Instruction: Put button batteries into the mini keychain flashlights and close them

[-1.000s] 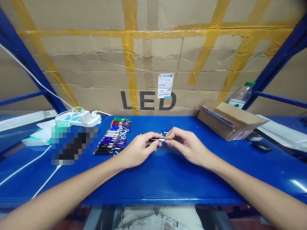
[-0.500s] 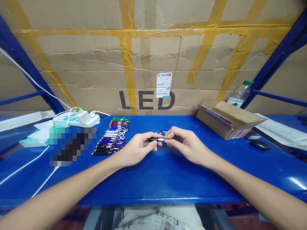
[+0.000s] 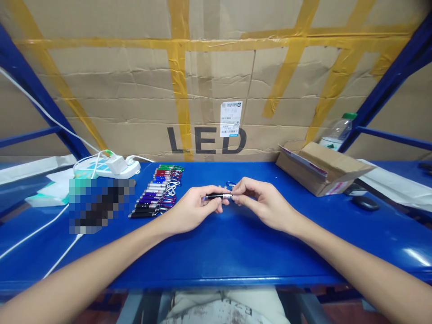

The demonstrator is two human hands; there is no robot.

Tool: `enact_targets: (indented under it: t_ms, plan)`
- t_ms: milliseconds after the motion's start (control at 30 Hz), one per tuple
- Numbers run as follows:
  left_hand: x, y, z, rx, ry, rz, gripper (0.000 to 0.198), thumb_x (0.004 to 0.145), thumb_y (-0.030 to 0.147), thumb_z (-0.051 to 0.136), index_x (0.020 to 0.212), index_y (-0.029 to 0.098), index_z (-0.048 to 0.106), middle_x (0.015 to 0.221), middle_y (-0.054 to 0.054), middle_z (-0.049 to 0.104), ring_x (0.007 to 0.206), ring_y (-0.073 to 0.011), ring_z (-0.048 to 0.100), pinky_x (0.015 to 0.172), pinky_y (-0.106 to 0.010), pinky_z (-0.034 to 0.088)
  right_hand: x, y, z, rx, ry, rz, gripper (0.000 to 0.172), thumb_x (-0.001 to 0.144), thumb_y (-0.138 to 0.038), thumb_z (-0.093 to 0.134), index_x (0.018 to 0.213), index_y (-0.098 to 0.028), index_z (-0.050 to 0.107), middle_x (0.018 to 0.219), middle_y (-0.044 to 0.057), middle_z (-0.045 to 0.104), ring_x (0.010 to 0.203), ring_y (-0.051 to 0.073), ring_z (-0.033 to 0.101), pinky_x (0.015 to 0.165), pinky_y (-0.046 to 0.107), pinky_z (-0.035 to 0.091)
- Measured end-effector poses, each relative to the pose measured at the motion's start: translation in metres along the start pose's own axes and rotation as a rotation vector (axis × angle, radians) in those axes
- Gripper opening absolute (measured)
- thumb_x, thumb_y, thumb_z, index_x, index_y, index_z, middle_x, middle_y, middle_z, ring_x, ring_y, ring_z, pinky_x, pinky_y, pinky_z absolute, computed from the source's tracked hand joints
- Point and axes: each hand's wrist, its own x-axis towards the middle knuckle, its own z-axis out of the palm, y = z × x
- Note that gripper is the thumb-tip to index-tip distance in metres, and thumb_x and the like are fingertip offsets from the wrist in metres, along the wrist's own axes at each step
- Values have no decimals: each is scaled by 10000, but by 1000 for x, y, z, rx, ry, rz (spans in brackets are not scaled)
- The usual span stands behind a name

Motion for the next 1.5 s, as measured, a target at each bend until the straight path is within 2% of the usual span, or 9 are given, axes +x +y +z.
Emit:
enact_targets:
  t_ms: [633,1100,1333,1500]
  plan:
    - [0,4,-3,67,0,-10,363,1025,302,635,1312,113,753,962,-94,792,896,-194,723,850,-310,550,-1,0,-1,-5,-6,3,168,1039,-277,646,880,-224,650,932,22,746,882,200,685,835,330,520]
    - [1,0,-4,29,-27,-7,365,1030,317,635,1313,114,746,1102,-125,789,893,-180,718,879,-331,586,-1,0,0,-15,-3,13,174,1036,-299,654,880,-223,649,931,28,748,878,204,684,823,335,526]
    - [1,0,-6,23,-33,-7,389,1015,355,673,1306,108,747,966,-101,783,906,-197,716,893,-349,586,-1,-1,0,-5,0,18,150,1032,-294,657,898,-224,656,951,33,768,896,211,699,823,335,531]
    - [1,1,-6,16,-40,-20,393,1008,338,673,1309,95,737,966,-104,785,906,-197,720,894,-353,593,0,0,0,3,3,23,143,1023,-265,659,886,-222,652,942,28,770,888,205,696,812,327,523]
